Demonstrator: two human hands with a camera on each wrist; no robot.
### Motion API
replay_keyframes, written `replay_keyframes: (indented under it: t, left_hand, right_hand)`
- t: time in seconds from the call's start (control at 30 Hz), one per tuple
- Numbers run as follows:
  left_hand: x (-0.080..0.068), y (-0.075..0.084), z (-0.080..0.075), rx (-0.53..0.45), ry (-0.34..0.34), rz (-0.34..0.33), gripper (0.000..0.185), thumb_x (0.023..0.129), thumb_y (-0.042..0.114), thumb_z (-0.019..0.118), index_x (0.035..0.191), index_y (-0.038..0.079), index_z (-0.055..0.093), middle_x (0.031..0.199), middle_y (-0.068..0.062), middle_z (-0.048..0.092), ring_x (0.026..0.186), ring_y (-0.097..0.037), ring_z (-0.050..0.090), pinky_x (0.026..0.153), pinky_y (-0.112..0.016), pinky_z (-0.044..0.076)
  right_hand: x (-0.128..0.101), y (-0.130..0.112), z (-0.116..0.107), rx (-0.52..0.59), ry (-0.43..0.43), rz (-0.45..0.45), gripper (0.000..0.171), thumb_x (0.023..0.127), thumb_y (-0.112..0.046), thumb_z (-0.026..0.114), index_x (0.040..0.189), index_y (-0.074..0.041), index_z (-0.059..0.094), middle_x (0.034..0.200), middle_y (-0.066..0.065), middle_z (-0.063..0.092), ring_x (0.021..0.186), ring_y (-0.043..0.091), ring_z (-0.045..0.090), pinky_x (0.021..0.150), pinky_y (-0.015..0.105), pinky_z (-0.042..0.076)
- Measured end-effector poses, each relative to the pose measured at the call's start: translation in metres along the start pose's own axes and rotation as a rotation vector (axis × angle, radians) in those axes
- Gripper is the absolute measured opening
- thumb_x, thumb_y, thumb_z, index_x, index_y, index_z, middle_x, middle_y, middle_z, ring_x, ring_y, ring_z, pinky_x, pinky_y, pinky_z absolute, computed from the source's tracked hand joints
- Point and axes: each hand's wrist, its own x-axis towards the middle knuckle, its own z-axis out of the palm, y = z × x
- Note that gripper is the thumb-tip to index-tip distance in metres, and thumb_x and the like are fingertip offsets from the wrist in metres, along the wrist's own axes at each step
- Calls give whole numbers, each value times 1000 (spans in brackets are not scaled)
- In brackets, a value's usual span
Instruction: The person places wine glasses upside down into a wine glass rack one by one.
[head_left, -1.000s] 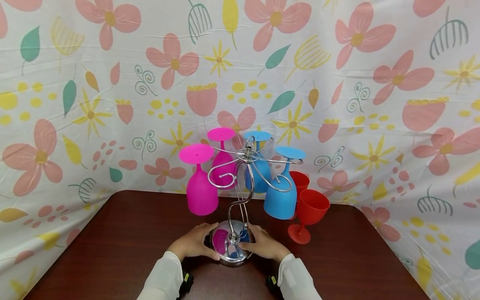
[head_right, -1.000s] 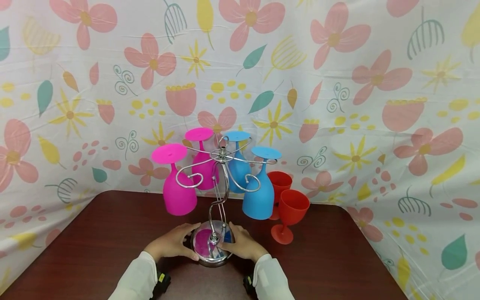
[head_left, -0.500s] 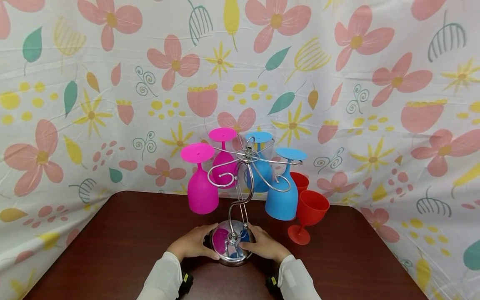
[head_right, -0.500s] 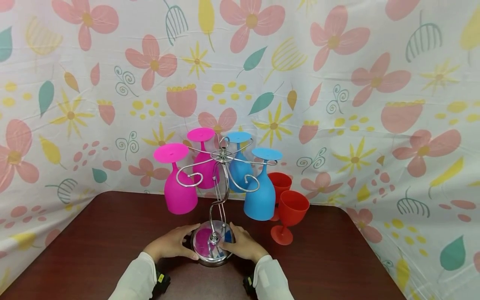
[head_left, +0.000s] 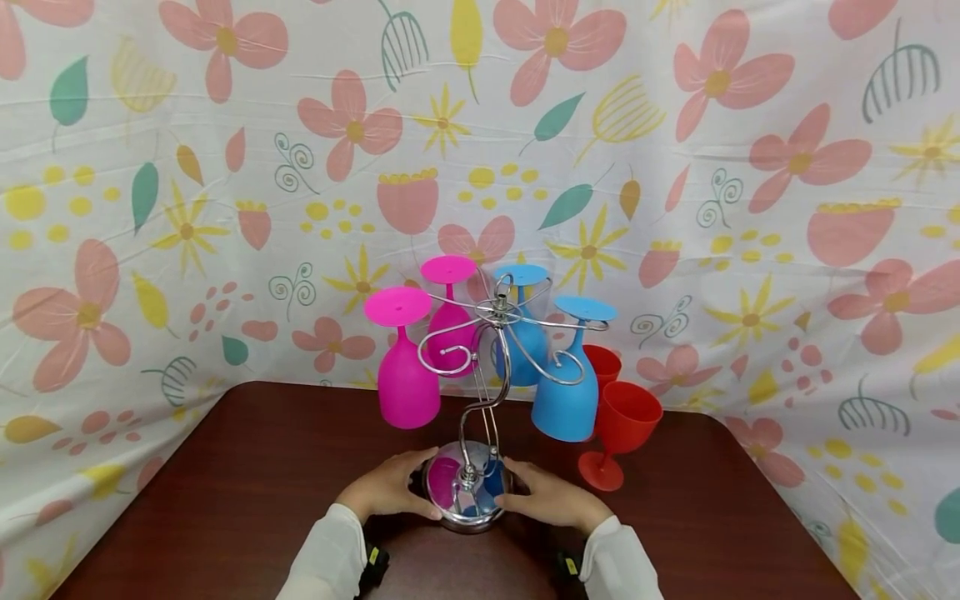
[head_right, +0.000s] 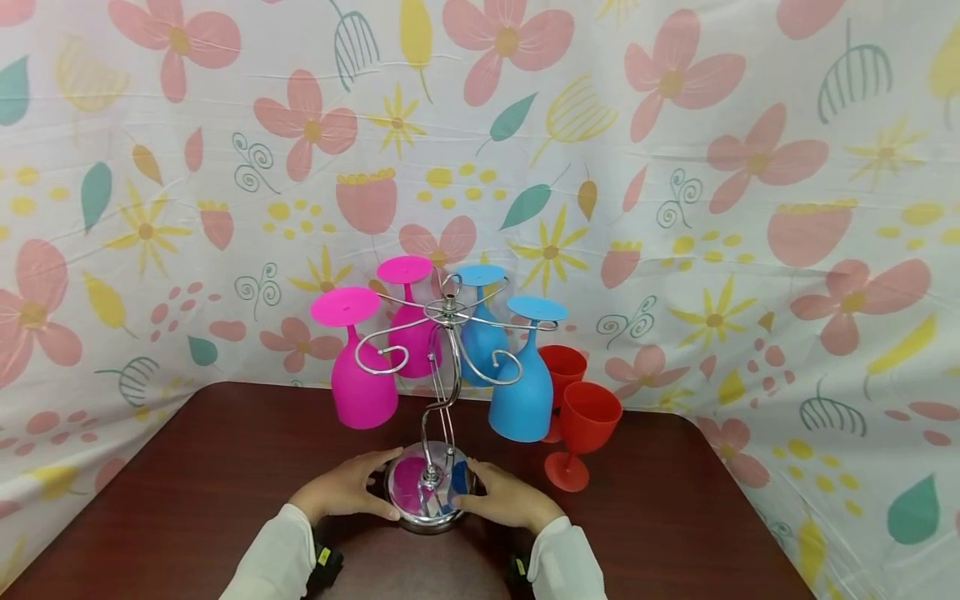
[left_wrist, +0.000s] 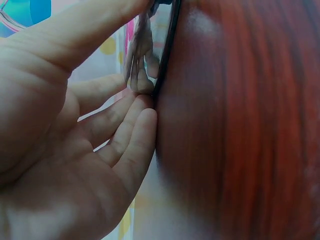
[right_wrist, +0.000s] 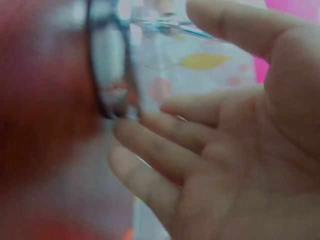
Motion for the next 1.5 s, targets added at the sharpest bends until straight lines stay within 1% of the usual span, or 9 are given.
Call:
replay_keyframes:
  t: [0.2,0.53,0.67,0.77,0.93,1.07,1.23,1.33,1.5]
  left_hand:
    - [-1,0,-1,-16,-11,3,99,74,34,86,151,3,33,146,-20,40,130,-40,42,96,-50,47]
    - [-2,2,-2,12,-4,6,99,73,35,86,151,3,34,145,-20,42,128,-40,44,95,-50,48]
    - [-2,3,-2,-4,-6,2,98,74,33,87,151,3,34,145,-20,42,129,-40,43,95,-50,47]
    - [-2,3,-2,-7,-8,-2,98,73,33,87,151,4,34,145,-19,42,129,-39,43,95,-50,47]
    - [-2,4,-2,12,0,6,98,73,35,87,150,4,35,144,-20,43,127,-39,45,94,-50,48]
    - [-2,3,-3,16,2,2,97,73,36,86,150,4,35,143,-20,43,127,-39,45,94,-50,49]
    - [-1,2,-2,18,5,-6,98,73,37,87,150,5,36,143,-18,44,127,-38,45,95,-51,47]
    - [-1,2,-1,30,2,-2,99,72,38,87,150,4,36,143,-18,44,127,-37,45,96,-52,46]
    - [-1,2,-1,24,2,-4,98,73,37,86,150,5,36,144,-18,44,127,-37,45,95,-50,47]
  right_hand:
    - [-29,-21,-19,7,-48,-97,65,97,-39,60,150,-8,38,145,15,45,131,37,45,100,56,42]
    - [-83,-59,-49,-119,48,-186,57,98,-45,55,149,-23,41,144,-3,47,131,22,45,102,42,44]
    - [-104,-63,-61,-84,110,-245,49,100,-38,55,147,-25,45,142,-5,50,129,18,48,100,32,45]
    - [-118,-59,-72,3,158,-261,43,101,-28,56,143,-21,49,136,-1,56,123,16,54,93,27,49]
    - [-132,-45,-87,48,358,-152,37,101,-29,56,137,-21,55,124,-3,64,111,13,61,85,27,52]
    - [-123,-28,-94,-83,630,-96,43,100,-34,56,140,-18,52,128,0,58,110,17,57,83,28,50]
    - [-92,3,-93,-192,968,1,66,95,-38,64,144,1,41,136,22,44,118,39,39,91,55,40]
    - [-77,19,-89,-199,1036,81,79,92,-42,67,147,4,34,143,27,37,127,47,31,95,67,37]
    - [-59,29,-82,-211,1034,168,92,89,-49,67,152,2,25,153,27,25,135,50,25,91,70,38]
